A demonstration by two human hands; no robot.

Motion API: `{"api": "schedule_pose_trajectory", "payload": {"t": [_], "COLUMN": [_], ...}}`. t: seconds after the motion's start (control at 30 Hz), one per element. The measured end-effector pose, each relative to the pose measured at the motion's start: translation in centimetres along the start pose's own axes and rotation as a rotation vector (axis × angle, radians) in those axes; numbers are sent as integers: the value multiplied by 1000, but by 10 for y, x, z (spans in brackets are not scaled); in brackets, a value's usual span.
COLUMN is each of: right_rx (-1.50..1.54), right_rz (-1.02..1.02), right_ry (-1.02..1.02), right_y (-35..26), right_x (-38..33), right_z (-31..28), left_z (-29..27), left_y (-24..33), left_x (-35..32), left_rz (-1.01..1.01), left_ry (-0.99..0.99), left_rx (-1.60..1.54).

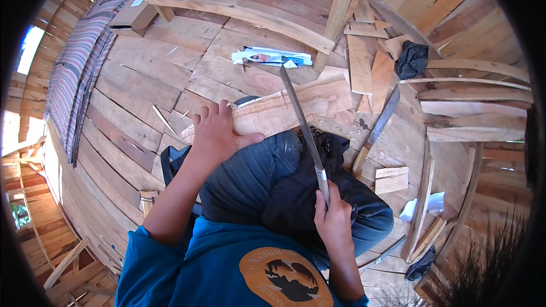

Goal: The person saws a piece of wood with a hand saw while sitting on a wooden floor.

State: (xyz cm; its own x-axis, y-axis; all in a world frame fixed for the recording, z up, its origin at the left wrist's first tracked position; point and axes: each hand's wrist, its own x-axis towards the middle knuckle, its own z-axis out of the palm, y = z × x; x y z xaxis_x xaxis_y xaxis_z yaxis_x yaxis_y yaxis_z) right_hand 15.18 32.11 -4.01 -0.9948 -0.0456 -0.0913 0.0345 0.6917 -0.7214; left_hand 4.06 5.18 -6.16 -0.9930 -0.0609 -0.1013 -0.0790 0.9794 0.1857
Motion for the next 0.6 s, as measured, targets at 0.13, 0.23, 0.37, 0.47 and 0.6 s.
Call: {"api": "schedule_pose_trajectory", "payload": {"t": [0.13, 0.23, 0.37, 0.47, 0.6], "right_rx": [-18, -31, -23, -14, -36], "right_rz": [-1, -6, 18, 40, 19], "right_ry": [-21, -11, -23, -33, 10], "right_y": [8, 9, 10, 11, 17], "right_x": [-11, -15, -15, -16, -16], "right_z": [3, 7, 9, 9, 11], "left_z": [-1, 0, 1, 1, 2], "left_y": [4, 3, 1, 1, 1], "left_x": [1, 1, 0, 1, 2], "left_rz": [16, 10, 7, 12, 20], "left_ry": [-29, -32, -24, -24, -14], "left_rx": [18, 11, 3, 2, -5]}}
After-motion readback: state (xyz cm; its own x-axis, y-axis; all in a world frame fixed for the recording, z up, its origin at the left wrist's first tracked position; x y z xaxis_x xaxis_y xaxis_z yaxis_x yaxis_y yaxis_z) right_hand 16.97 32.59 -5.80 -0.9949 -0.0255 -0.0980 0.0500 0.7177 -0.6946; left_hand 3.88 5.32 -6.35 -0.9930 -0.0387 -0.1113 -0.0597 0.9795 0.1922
